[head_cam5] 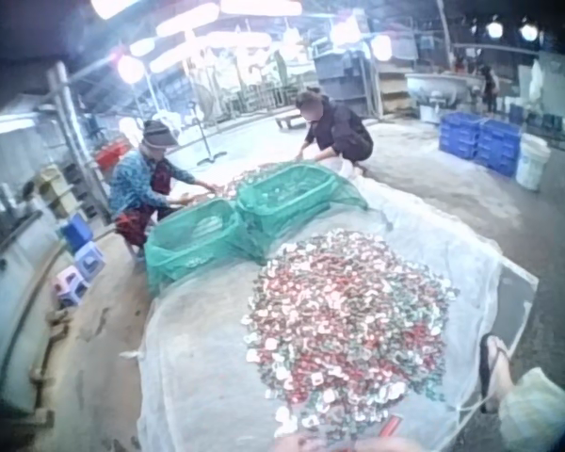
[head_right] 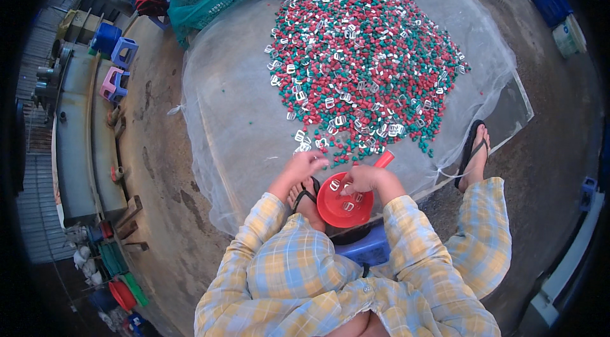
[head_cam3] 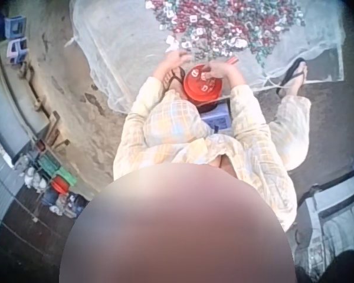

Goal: The person sits on a low stool and sorts small red, green, and white plastic bottle caps from a large pile on a plastic sheet. They pick up caps by hand and place them into a red scoop held between their legs. Other workers are visible nearby performing similar sorting tasks.

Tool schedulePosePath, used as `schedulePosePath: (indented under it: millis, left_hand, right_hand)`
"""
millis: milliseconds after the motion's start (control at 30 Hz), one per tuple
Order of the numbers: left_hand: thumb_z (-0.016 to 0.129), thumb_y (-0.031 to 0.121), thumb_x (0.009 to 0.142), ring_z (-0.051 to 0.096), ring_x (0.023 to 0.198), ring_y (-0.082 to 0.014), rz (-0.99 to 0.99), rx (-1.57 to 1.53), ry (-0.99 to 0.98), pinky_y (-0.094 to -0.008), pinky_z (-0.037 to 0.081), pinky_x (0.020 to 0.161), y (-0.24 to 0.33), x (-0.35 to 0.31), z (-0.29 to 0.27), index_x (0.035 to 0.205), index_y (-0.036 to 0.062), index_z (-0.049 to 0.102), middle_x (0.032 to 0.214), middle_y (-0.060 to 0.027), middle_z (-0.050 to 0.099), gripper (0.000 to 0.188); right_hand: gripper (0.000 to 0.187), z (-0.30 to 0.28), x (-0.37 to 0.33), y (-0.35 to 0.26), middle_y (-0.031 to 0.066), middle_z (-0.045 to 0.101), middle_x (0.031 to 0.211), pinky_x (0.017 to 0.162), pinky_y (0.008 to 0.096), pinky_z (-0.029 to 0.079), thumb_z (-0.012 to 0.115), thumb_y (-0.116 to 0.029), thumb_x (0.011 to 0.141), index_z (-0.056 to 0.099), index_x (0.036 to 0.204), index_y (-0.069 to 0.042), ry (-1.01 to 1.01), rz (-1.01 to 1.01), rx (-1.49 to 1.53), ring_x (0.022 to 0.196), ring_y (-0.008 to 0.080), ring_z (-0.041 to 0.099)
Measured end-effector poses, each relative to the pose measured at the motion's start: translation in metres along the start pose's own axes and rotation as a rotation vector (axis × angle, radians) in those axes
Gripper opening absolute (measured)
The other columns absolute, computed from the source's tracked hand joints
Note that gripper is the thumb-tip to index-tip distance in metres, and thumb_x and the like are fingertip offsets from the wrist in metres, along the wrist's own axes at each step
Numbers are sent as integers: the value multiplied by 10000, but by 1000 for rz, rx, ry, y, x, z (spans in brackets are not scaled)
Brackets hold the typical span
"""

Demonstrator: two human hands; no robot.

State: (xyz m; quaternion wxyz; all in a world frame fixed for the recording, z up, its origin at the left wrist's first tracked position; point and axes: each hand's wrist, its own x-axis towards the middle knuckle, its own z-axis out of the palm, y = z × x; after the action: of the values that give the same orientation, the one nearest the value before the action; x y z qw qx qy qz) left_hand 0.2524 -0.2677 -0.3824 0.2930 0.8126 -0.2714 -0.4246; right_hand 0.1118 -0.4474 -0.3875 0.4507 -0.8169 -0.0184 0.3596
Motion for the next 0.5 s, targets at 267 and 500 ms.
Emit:
schedulePosePath:
  millis: [267,500]
  left_hand:
    - [721,92,686,589,931,-278,170,350,361,-370,478,799,-64,23,-10,996,71,626,1000,-125,596,325]
    - [678,19,722,613,872,-123,-171,-958,160,-278,501,612,-88,22,-28,976,26,532,957,-87,591,293]
  right_hand:
    - [313,-54,-20,-10,127,653,799,576,287,506,662,-243,798,633,1011,-15,610,184,645,757,158,649]
    - [302,-30,1,81,128,625,875,724,344,499,727,-129,695,639,978,-70,1008,406,285,778,245,628]
